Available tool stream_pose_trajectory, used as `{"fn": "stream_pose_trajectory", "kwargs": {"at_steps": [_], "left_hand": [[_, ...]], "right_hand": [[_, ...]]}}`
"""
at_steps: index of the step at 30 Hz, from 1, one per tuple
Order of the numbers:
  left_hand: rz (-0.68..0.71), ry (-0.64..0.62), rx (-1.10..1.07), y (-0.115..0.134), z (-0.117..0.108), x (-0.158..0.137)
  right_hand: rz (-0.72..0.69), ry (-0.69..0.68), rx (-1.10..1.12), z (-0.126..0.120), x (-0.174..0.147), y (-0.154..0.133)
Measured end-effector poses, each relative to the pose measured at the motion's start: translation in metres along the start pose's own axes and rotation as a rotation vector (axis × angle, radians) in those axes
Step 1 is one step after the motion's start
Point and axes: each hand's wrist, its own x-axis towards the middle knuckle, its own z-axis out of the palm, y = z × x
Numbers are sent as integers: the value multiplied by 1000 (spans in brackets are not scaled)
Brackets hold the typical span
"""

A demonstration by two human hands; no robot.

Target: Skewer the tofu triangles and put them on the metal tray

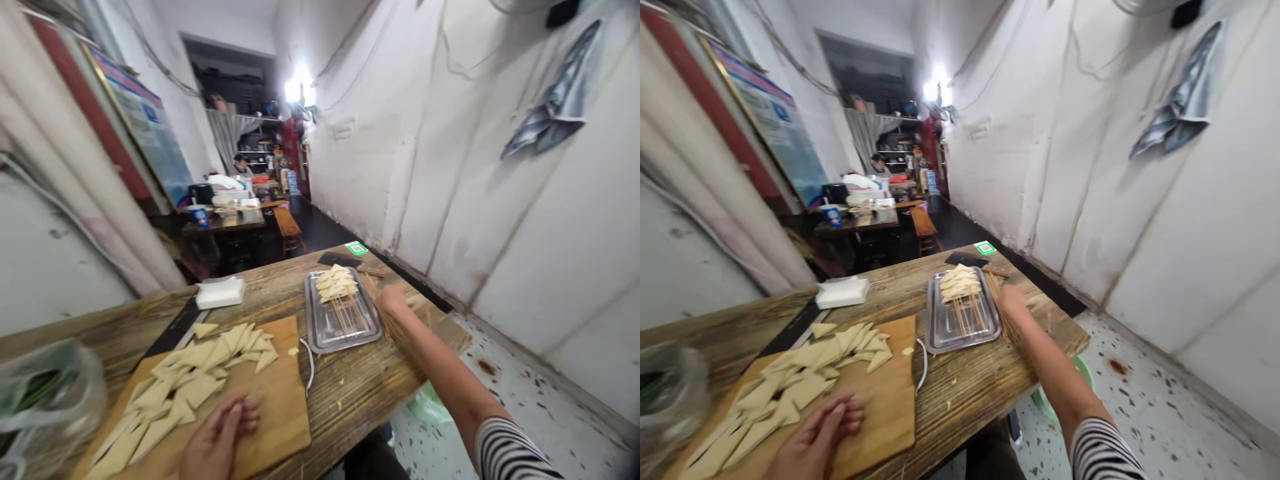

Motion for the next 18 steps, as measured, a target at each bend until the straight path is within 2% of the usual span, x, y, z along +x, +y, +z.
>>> {"fn": "stream_pose_trajectory", "kwargs": {"at_steps": [4,8,13,18], "left_hand": [[-12,-30,-102,1,4,-3],[-1,-29,-134,-2,4,-4],[14,-29,-159,-2,5,-3],[20,-41,-183,-3,6,-2]], "right_hand": [[-142,49,-12,4,-3,-22],[-243,35,-4,19,-12,-50],[-223,59,-21,29,-13,-62],[-184,139,-31,24,-15,-64]]}}
